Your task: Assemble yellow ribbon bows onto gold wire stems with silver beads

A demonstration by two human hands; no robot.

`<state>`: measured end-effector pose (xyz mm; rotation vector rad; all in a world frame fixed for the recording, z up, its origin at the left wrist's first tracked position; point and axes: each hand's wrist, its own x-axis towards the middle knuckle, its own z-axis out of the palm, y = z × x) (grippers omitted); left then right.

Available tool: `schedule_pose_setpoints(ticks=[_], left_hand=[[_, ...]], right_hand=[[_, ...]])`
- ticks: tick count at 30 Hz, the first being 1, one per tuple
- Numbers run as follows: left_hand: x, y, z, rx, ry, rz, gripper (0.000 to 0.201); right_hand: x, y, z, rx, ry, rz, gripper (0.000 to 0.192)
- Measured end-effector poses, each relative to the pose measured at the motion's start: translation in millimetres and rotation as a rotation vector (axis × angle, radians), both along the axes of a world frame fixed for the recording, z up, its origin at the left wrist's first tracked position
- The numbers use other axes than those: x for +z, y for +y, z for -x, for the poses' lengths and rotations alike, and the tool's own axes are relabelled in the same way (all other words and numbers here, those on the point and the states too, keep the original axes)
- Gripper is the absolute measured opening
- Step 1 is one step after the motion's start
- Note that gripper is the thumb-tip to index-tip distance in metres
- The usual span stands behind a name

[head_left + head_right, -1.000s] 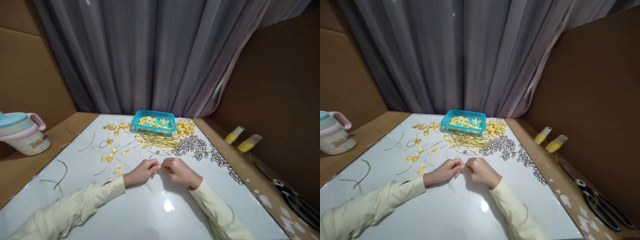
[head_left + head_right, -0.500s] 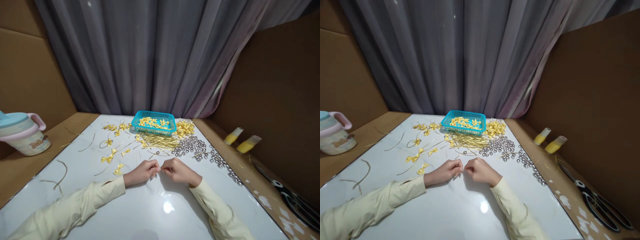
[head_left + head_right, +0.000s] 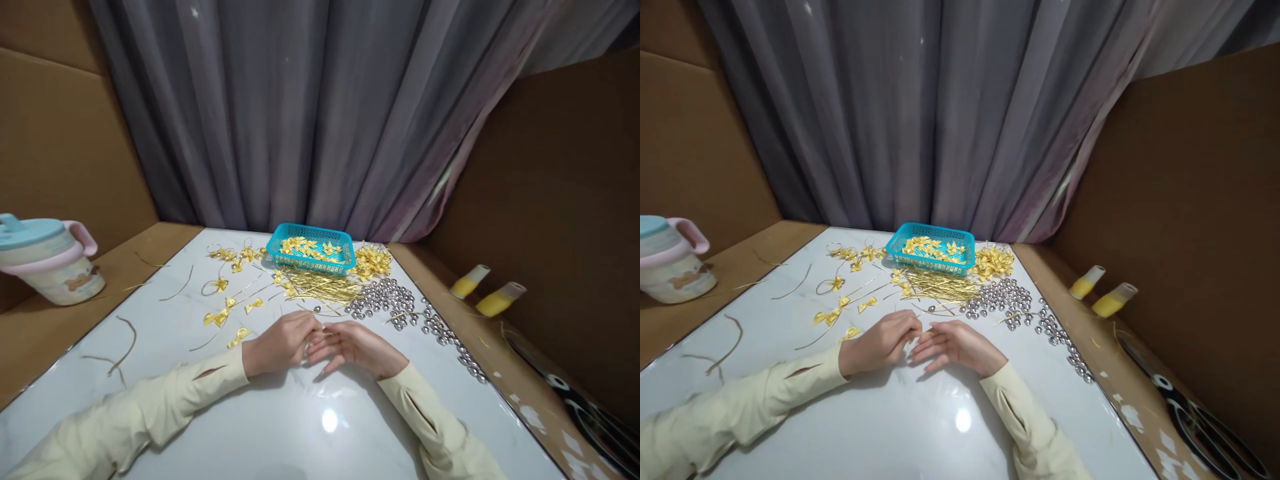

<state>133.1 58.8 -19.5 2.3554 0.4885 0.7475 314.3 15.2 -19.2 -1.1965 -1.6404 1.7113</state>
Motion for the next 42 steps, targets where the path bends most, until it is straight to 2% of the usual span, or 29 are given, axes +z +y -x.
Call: schedule_pose_setpoints(ticks=[1, 3, 4, 7, 9, 12, 17, 23, 31, 37, 39, 40, 42], left_hand=[[6.5, -1.4, 0.5, -0.028, -0.004, -0.077, 0.021], [16.2, -8.4, 0.8, -0.118, 0.017, -0.512, 0.026], [19.0, -13.9, 1.0, -0.161, -0.010, -0.674, 0.028], [21.3, -33.0, 4.0, -0.248, -0.038, -0.909, 0.029], [21.1, -43.1, 8.6, -0.301, -0.017, -0.969, 0.027], [22.2, -49.7, 17.0, -0.346, 0.018, -0.992, 0.027], [22.9, -49.4, 25.5, -0.312, -0.007, -0.971, 0.029], [16.8, -48.7, 32.5, -0.327, -0.023, -0.913, 0.028], [8.2, -43.2, 39.0, -0.348, -0.012, -0.838, 0.026], [0.6, -44.7, 42.0, -0.374, 0.023, -0.793, 0.022], [1.4, -43.7, 45.5, -0.245, 0.084, -0.751, 0.016], [1.9, -42.1, 48.3, -0.117, 0.127, -0.707, 0.018], [2.6, -36.1, 57.2, 0.219, 0.235, -0.563, 0.031]], right_hand=[[0.0, -1.2, 5.5, 0.024, 0.136, 0.168, 0.059], [0.3, -4.3, 19.7, 0.035, 0.426, 0.516, 0.064], [1.0, -6.0, 27.2, 0.000, 0.520, 0.607, 0.060], [8.6, -8.8, 45.2, -0.096, 0.628, 0.678, 0.049], [17.8, -7.3, 49.7, -0.208, 0.685, 0.654, 0.037], [32.3, 0.9, 45.7, -0.372, 0.704, 0.552, 0.020], [47.3, 17.8, 30.2, -0.395, 0.641, 0.423, 0.022], [60.3, 25.9, 12.9, -0.444, 0.497, 0.250, 0.015], [69.5, 33.7, -18.6, -0.542, 0.314, 0.079, 0.014], [68.9, 33.9, -32.4, -0.648, 0.283, 0.036, 0.015], [67.6, 29.6, -34.5, -0.657, 0.233, 0.013, 0.019], [67.3, 26.5, -35.2, -0.655, 0.181, -0.008, 0.022], [67.6, 19.0, -36.3, -0.653, 0.029, -0.069, 0.028]])
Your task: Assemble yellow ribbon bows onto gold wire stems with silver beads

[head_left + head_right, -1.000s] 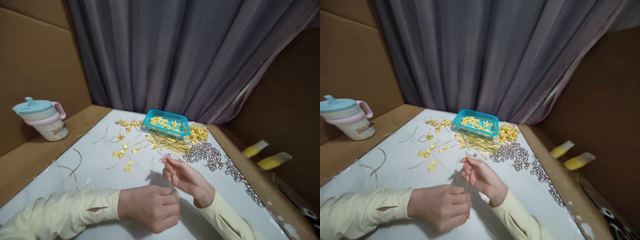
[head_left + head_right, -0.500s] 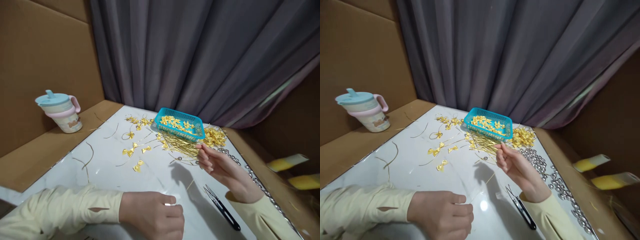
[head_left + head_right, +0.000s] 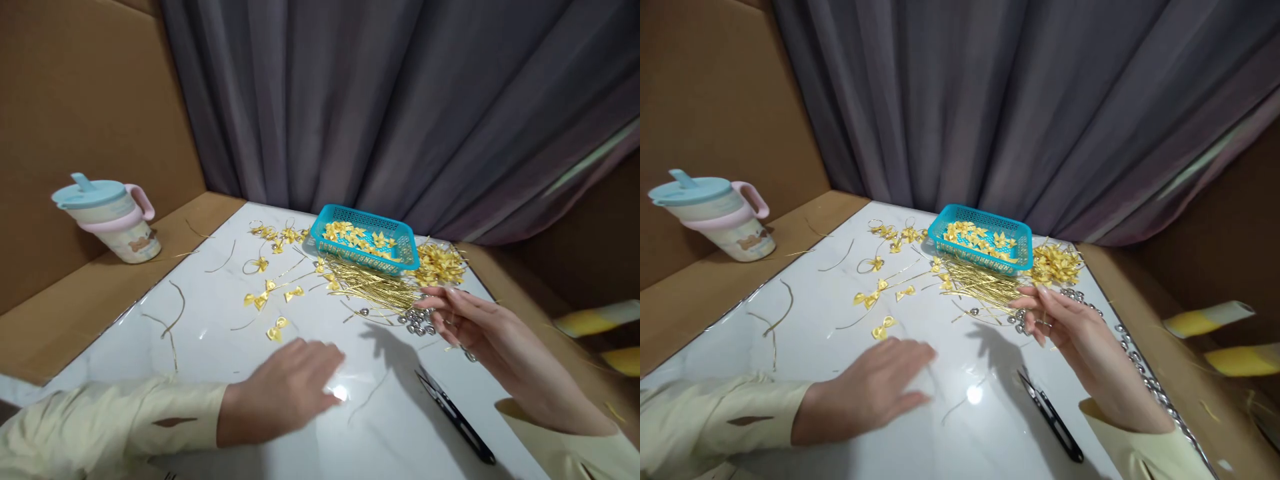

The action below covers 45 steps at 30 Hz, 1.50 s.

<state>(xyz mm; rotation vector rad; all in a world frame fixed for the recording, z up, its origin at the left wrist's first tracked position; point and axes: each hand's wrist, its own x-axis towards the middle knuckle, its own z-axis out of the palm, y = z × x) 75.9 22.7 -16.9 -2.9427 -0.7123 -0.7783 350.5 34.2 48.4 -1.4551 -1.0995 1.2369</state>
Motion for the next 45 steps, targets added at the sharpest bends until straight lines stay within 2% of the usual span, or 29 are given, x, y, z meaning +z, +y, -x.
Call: schedule_pose_setpoints(ticks=[1, 4, 6, 7, 11, 14, 16, 20, 23, 25, 30, 36, 40, 45], left_hand=[[-0.1, 4.1, 6.0, 0.156, 0.003, 0.046, 0.033], [-2.2, 17.6, 27.6, 0.469, 0.050, 0.210, 0.036], [-6.0, 24.3, 40.7, 0.580, 0.055, 0.353, 0.029], [-8.6, 26.5, 45.8, 0.589, 0.050, 0.419, 0.026], [-20.8, 30.8, 53.6, 0.539, -0.052, 0.579, 0.016], [-22.5, 32.9, 47.8, 0.480, -0.092, 0.664, 0.017], [-17.2, 34.4, 39.5, 0.464, -0.120, 0.767, 0.017], [0.8, 39.4, 14.2, 0.363, -0.268, 1.217, 0.019], [11.7, 47.2, -8.4, 0.275, -0.283, 1.404, 0.023], [16.6, 53.5, -22.8, 0.202, -0.276, 1.469, 0.025], [29.5, 63.3, -50.6, 0.052, -0.215, 1.551, 0.025], [42.8, 65.5, -64.2, 0.014, -0.198, 1.730, 0.020], [42.8, 68.7, -64.5, 0.029, -0.197, 1.874, 0.020], [44.8, 69.9, -64.3, 0.040, -0.231, 1.894, 0.016]], right_hand=[[0.3, -4.1, -0.4, -0.002, -0.090, -0.009, 0.032], [-1.1, -15.7, -1.0, 0.029, -0.293, -0.052, 0.039], [-6.3, -21.9, -1.3, 0.105, -0.381, -0.054, 0.044], [-10.1, -24.4, -1.2, 0.155, -0.432, -0.048, 0.046], [-25.7, -30.3, 1.7, 0.310, -0.701, -0.046, 0.047], [-30.5, -30.5, 7.1, 0.394, -0.811, -0.078, 0.042], [-31.7, -29.6, 11.4, 0.437, -0.825, -0.114, 0.040], [-35.3, -29.8, 20.3, 0.493, -0.776, -0.149, 0.040], [-36.1, -35.1, 27.0, 0.528, -0.736, -0.105, 0.038], [-34.7, -39.7, 30.0, 0.540, -0.699, -0.111, 0.039], [-35.2, -45.8, 28.5, 0.475, -0.586, -0.289, 0.033], [-42.2, -45.0, 23.2, 0.389, -0.562, -0.518, 0.027], [-40.0, -47.4, 21.5, 0.361, -0.517, -0.575, 0.026], [-38.1, -50.1, 20.4, 0.363, -0.472, -0.587, 0.029]])
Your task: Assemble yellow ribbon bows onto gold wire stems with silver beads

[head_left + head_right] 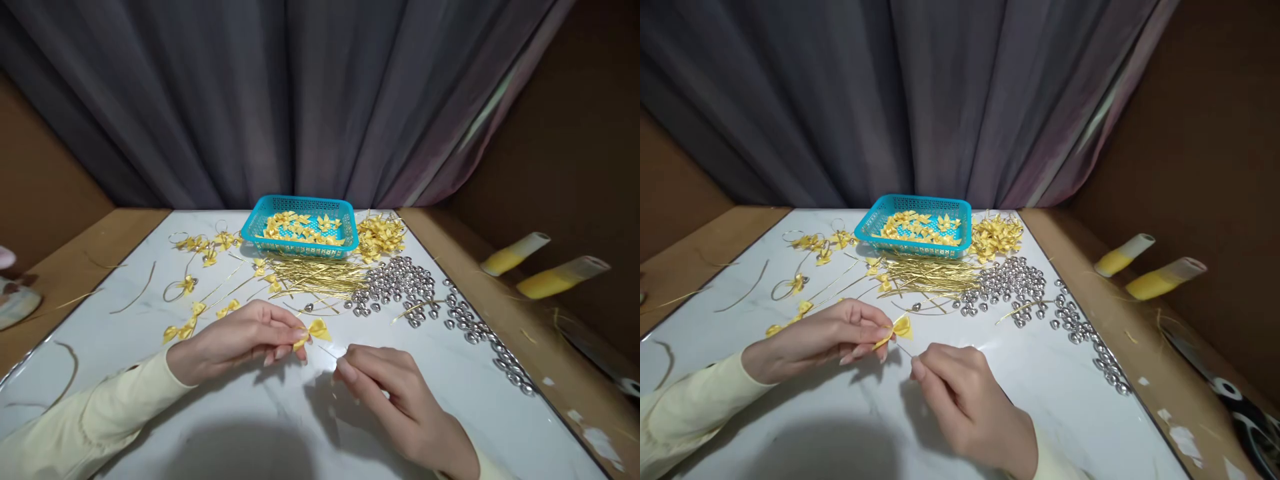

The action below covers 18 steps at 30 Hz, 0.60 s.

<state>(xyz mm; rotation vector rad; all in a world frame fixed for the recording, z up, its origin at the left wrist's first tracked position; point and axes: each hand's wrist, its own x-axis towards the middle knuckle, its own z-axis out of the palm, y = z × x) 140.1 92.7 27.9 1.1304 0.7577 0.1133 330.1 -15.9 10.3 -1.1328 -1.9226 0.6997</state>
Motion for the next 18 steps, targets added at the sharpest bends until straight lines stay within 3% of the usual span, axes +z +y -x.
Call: schedule_pose_setpoints(ticks=[6, 18], left_hand=[[2.9, -2.6, -1.2, 0.026, 0.027, -0.026, 0.014], [0.7, -5.1, -0.9, 0.022, 0.013, -0.120, 0.018]], right_hand=[[-5.6, 2.0, 2.1, -0.064, 0.016, 0.046, 0.031], [-7.2, 1.9, 1.6, -0.042, -0.034, 0.035, 0.030]])
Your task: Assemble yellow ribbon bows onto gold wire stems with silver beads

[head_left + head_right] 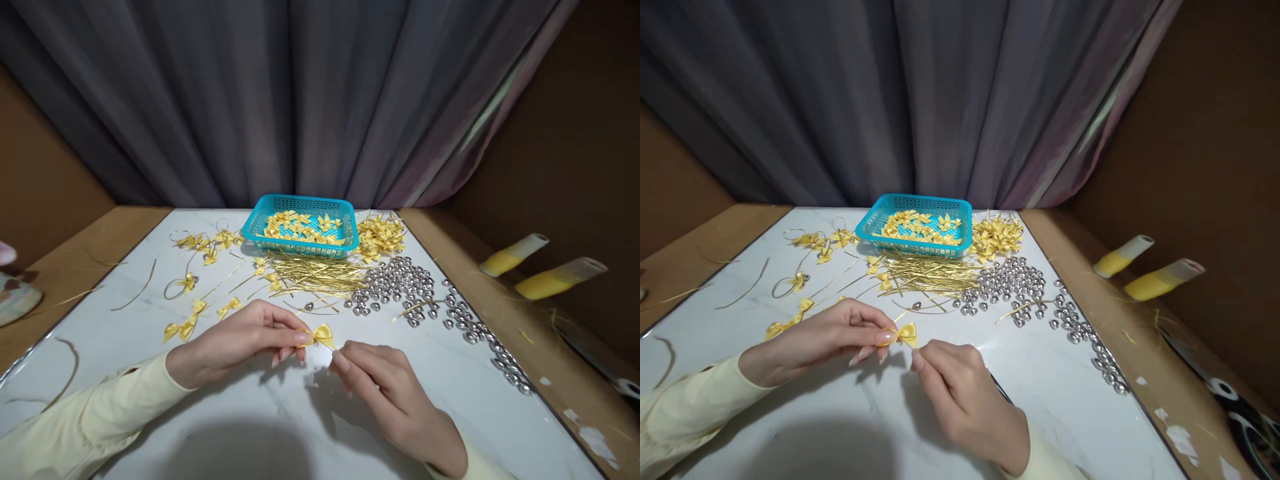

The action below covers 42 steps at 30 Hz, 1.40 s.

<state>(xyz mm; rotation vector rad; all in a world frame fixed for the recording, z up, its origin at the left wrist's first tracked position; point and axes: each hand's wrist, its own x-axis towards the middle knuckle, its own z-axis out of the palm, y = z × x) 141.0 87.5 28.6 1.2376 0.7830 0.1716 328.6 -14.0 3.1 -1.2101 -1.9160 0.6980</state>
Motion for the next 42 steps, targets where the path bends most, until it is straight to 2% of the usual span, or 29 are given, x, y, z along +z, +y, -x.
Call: schedule_pose_setpoints(ticks=[9, 16, 19, 36, 39, 42], left_hand=[[1.9, -1.7, 0.3, 0.026, -0.025, 0.065, 0.016], [-11.6, 0.8, -2.0, 0.039, -0.173, 0.411, 0.010], [-16.3, 1.5, -1.5, 0.019, -0.220, 0.478, 0.011], [-10.6, -0.5, -2.1, 0.054, -0.166, 0.429, 0.012], [-7.8, -2.1, -2.8, 0.054, -0.145, 0.368, 0.008], [-5.1, -5.1, -3.7, 0.058, -0.101, 0.217, 0.010]], right_hand=[[0.3, -1.7, 2.0, -0.009, -0.049, -0.046, 0.030], [-1.8, -4.5, 5.6, -0.026, -0.087, -0.175, 0.026], [-0.7, -5.1, 5.6, -0.028, -0.097, -0.186, 0.027], [0.8, -5.1, 3.0, -0.022, -0.105, -0.198, 0.028], [0.9, -6.1, 3.1, -0.029, -0.135, -0.188, 0.028], [0.3, -6.7, 4.2, -0.049, -0.163, -0.200, 0.030]])
